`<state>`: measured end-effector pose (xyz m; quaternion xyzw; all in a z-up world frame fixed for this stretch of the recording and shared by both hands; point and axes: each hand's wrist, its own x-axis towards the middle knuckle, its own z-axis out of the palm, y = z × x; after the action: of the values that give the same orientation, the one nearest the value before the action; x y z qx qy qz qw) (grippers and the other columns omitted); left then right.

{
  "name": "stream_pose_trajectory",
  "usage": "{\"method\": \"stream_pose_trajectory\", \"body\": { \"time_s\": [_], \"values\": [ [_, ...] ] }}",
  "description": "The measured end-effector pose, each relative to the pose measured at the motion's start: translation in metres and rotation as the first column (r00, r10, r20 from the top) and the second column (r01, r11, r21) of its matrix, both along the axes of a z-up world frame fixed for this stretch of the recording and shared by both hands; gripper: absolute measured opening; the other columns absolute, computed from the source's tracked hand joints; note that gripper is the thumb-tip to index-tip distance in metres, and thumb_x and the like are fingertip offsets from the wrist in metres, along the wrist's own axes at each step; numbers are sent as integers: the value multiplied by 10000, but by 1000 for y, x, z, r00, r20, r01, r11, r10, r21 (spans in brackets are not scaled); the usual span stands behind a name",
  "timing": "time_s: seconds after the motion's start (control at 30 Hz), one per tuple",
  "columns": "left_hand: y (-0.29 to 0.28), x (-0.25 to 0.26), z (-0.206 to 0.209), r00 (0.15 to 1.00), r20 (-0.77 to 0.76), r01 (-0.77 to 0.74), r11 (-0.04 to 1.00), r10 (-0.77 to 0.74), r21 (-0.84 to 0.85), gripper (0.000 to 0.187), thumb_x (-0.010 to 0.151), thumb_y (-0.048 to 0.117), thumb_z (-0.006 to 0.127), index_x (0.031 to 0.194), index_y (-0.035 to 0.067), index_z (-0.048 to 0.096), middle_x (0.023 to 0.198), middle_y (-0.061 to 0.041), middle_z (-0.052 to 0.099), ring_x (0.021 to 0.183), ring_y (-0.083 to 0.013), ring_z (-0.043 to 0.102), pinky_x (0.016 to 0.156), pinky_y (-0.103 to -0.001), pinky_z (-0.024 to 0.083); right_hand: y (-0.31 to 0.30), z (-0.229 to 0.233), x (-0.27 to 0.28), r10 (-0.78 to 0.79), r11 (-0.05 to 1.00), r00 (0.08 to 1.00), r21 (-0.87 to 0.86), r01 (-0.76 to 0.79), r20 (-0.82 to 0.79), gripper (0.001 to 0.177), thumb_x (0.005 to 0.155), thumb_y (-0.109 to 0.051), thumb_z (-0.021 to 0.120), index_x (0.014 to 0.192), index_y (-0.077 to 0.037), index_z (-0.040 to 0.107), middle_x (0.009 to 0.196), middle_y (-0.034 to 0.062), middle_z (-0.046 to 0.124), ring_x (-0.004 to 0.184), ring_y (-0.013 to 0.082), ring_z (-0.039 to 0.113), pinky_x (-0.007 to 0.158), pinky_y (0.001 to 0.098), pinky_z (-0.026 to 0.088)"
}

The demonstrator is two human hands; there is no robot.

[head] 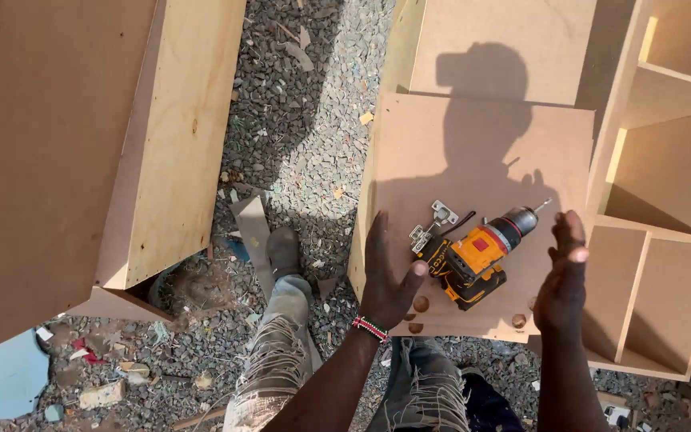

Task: Marking measurements and lines on a wooden panel using a pencil in preparation for further work.

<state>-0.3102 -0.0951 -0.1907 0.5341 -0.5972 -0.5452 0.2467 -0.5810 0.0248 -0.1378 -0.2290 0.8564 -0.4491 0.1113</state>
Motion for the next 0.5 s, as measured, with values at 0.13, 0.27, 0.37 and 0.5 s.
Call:
{"method": "stream_pose_trajectory", "body": {
  "time_s": [0.13,0.27,0.37,0.5],
  "values": [
    [24,-83,86,901,-435,243,824,4,511,1084,976,784,771,1834,209,440,1771,-273,512,1642,-509,551,1369,-631,455,5,-1,61,-57,984,838,-110,138,542,847,1159,-837,486,1585,-123,644,1520,155,705,1329,290,689,1160,498,572],
    [32,-59,85,738,-580,435,900,-344,20,880,1113,613,725,1828,175,460,1507,-204,572,1537,-434,575,1304,-552,455,98,-172,22,111,833,873,-523,178,475,705,1237,-704,443,1838,-336,482,1539,164,731,1286,198,751,1174,377,595],
    [54,-53,105,640,-614,503,856,-462,-120,811,1161,457,629,1849,95,401,1788,-305,486,1758,-538,439,1459,-664,365,147,-97,45,56,876,830,-427,227,555,686,1227,-715,468,1775,-306,522,1498,169,747,1258,211,765,1160,398,610],
    [79,-50,109,658,-518,567,812,-546,-135,825,1172,440,573,1873,95,306,1821,-352,406,1759,-554,398,1432,-674,369,158,-64,37,138,865,769,-454,213,624,670,1212,-731,505,1682,-260,582,1436,177,769,1216,232,786,1138,430,632]
  ]
}}
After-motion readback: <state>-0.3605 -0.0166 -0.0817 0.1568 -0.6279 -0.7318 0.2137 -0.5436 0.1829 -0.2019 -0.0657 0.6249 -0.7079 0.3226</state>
